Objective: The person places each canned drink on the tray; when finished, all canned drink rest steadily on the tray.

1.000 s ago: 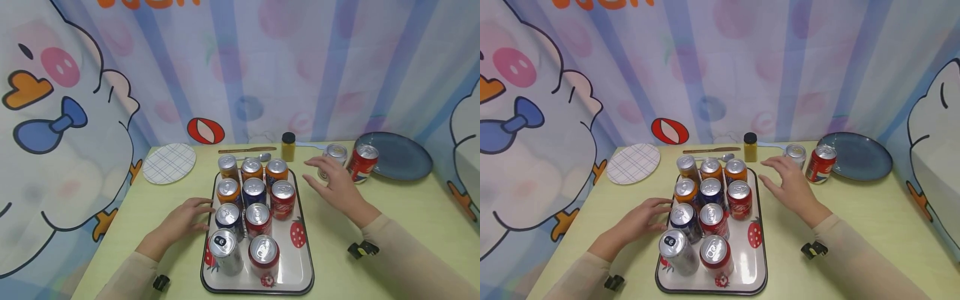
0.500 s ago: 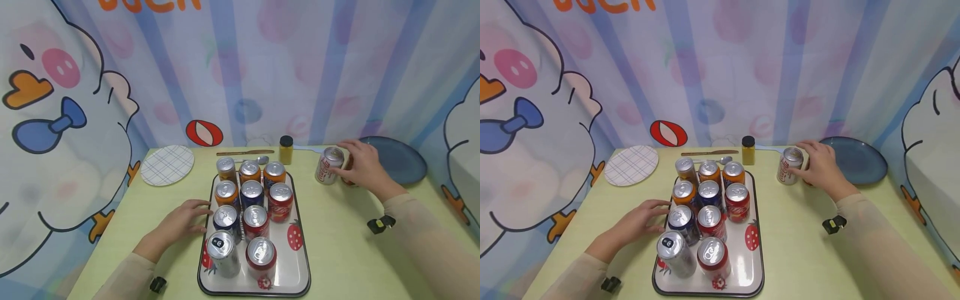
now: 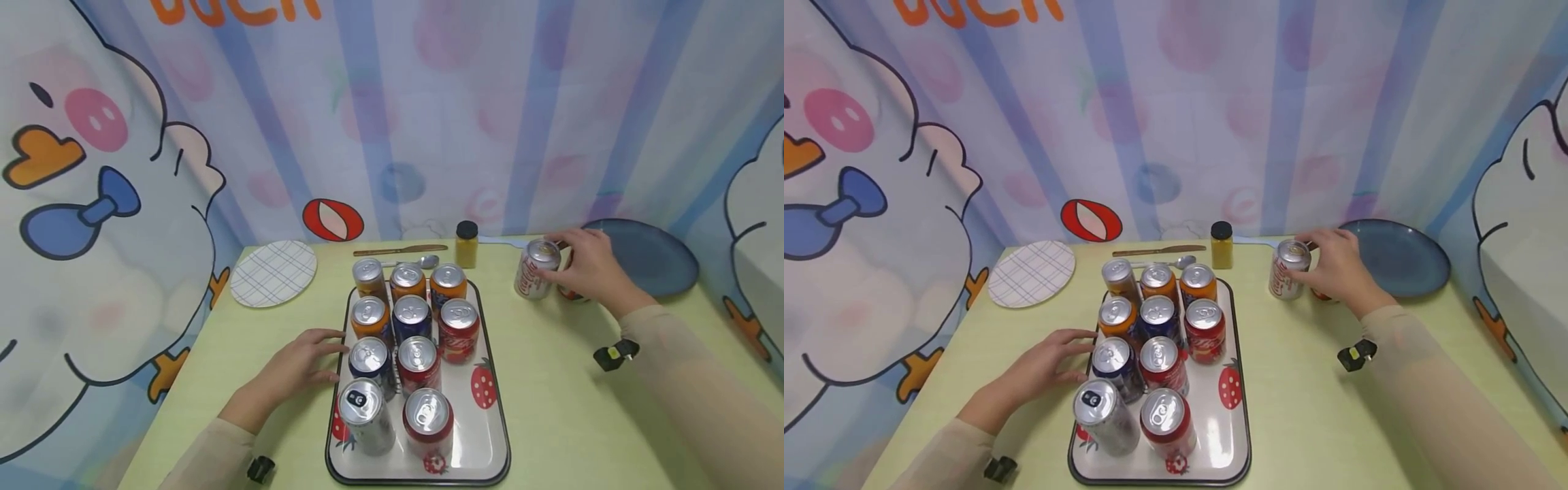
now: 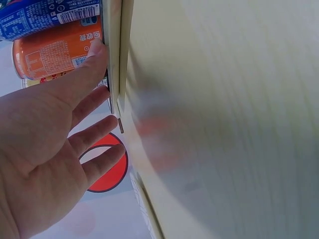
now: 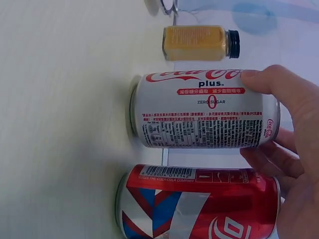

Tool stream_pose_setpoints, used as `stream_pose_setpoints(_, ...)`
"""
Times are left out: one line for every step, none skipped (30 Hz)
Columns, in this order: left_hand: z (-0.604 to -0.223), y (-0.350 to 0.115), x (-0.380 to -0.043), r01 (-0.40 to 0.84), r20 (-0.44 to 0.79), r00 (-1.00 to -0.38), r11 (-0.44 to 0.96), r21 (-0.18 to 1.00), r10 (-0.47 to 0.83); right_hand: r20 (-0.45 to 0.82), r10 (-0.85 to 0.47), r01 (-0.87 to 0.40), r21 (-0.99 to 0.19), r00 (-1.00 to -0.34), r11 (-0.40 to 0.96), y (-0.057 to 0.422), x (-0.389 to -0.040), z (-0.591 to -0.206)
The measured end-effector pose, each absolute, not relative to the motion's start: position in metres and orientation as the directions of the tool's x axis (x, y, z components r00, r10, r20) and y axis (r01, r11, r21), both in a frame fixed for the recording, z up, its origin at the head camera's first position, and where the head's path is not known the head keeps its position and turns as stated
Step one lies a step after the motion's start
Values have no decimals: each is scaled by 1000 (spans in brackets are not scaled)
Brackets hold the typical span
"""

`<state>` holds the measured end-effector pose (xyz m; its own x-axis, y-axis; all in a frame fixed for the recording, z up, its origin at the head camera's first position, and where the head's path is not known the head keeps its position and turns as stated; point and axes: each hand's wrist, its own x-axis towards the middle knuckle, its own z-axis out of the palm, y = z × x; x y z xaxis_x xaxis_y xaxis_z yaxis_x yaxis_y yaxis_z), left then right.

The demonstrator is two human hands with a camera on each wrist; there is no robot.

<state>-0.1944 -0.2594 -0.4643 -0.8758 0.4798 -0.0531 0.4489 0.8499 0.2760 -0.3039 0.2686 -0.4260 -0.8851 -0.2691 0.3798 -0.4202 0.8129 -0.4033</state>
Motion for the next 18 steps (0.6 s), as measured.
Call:
stream_pose_setpoints(-464,-259,-195,448,-55,-876,851,276,479,393,-267,-429,-418,-880,801,268,-304,-426)
stream_pose_setpoints(-465,-259,-195,448,-56,-876,851,274,479,413,-264,-440,-424,-872,791,268,-302,-427)
stream_pose_setpoints(-465,-260,-195,448,-55,-876,851,274,479,432,-259,-451,-432,-864,781,267,-300,-428)
stream_pose_setpoints(-466,-259,-194,448,-55,-876,850,276,480,453,-256,-463,-437,-854,771,267,-298,-430)
stream_pose_setpoints(-466,-260,-194,452,-51,-874,848,277,483,473,-250,-472,-440,-845,764,265,-294,-431)
stream_pose_setpoints(-467,-260,-193,456,-49,-872,845,278,486,492,-239,-478,-446,-837,757,264,-290,-432)
stream_pose_setpoints(-468,-261,-193,461,-44,-870,843,276,490,515,-232,-487,-441,-825,754,262,-285,-433)
stream_pose_setpoints(-468,-261,-192,464,-40,-869,841,277,493,534,-221,-492,-441,-816,750,260,-280,-433)
stream_pose_setpoints(-468,-261,-192,466,-36,-869,841,277,493,548,-213,-498,-446,-809,744,257,-275,-432)
stream_pose_setpoints(-468,-261,-191,466,-33,-870,841,277,493,562,-212,-508,-444,-799,738,255,-269,-431)
stream_pose_setpoints(-468,-261,-191,464,-32,-871,842,276,490,573,-212,-516,-440,-791,735,252,-263,-429)
stream_pose_setpoints(-468,-261,-192,459,-34,-873,844,276,486,582,-216,-525,-437,-784,730,250,-256,-427)
stream_pose_setpoints(-468,-261,-192,456,-35,-875,846,275,483,589,-221,-535,-435,-777,724,247,-250,-425)
stream_pose_setpoints(-467,-261,-192,454,-37,-876,847,276,481,594,-227,-546,-436,-772,715,244,-243,-423)
stream_pose_setpoints(-467,-261,-193,451,-40,-877,849,276,479,598,-231,-554,-436,-767,709,241,-237,-421)
stream_pose_setpoints(-467,-260,-194,448,-43,-878,851,276,476,601,-235,-559,-436,-764,705,238,-230,-420)
stream_pose_setpoints(-467,-260,-194,445,-46,-879,852,275,474,601,-235,-563,-442,-764,698,235,-224,-419)
stream_pose_setpoints(-467,-260,-195,444,-47,-880,854,272,473,598,-235,-564,-451,-766,691,232,-218,-418)
